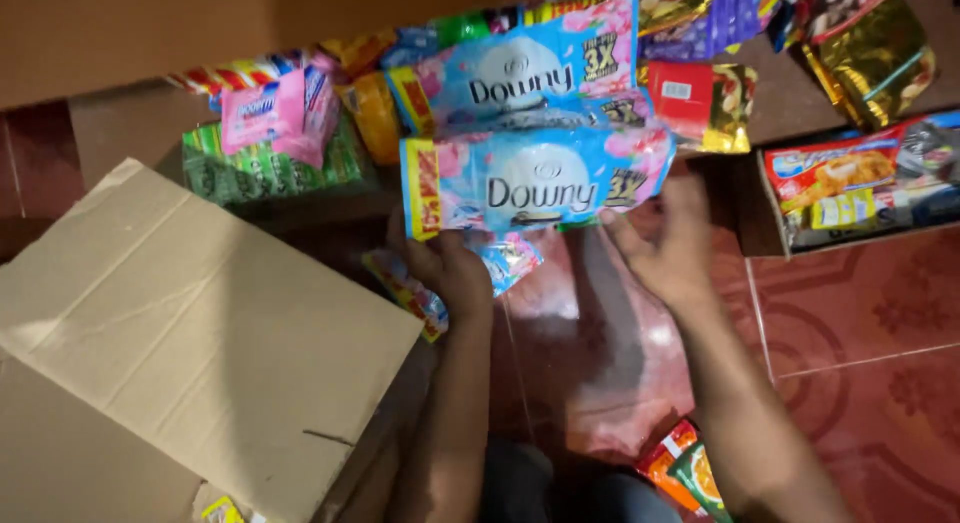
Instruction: The person sorts through various packaged goods and containers in a box and on low shelves by hand, moving items between the box and the floor.
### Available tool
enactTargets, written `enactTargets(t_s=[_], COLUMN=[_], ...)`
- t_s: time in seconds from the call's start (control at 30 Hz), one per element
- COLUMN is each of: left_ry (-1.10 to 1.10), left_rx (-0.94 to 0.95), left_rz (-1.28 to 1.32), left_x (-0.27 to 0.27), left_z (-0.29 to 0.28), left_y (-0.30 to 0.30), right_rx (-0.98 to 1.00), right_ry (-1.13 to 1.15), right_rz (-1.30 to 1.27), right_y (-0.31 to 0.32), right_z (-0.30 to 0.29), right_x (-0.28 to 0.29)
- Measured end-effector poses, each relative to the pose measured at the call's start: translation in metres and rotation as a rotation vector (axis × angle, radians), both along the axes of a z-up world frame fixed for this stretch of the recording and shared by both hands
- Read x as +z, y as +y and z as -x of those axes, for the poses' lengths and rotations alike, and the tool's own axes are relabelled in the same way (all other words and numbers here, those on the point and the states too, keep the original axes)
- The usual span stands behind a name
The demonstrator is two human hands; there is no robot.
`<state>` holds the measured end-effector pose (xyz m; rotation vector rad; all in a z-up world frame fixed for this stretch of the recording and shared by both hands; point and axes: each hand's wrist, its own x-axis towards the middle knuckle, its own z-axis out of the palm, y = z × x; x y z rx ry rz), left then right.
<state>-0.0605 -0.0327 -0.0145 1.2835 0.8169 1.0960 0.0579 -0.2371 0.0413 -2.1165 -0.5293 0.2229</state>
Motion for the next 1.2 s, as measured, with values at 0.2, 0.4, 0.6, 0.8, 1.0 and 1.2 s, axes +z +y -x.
enactTargets(t_s=[0.2,0.4,0.6,0.8,1.0,1.2], left_ry=[-0.281,-0.613,-0.174,-0.178,-0.202,0.170], left_rx=[-0.167,-0.504,-0.335,-0.242,-0.666,-1.281], left_rz=[0.071,0.092,-0.069,-0.415,-0.085,0.091], left_x=[0.069,0.133,0.123,0.087,0.055,-0.027], left_z=[-0.001,0.012,0.014,0.014,0.021,0.023], left_y=[-0.017,-0.020,-0.004,0.009,0.020,-0.027], right_rx=[0.152,0.243,0.149,0.067,-0.019,-0.197], right_ry=[-0.157,0.140,0.013,0.144,0.203,0.091], right_rz=[-0.140,-0.444,-0.317,-0.449,-0.668,-0.799], right_y=[-0.011,-0.015,-0.003,-0.009,-0.046,-0.095], right_z=[-0.012,-0.019,-0.016,-0.005,0.021,0.035], right_x=[0.040,0.043,0.078,0.044,0.072,0.144])
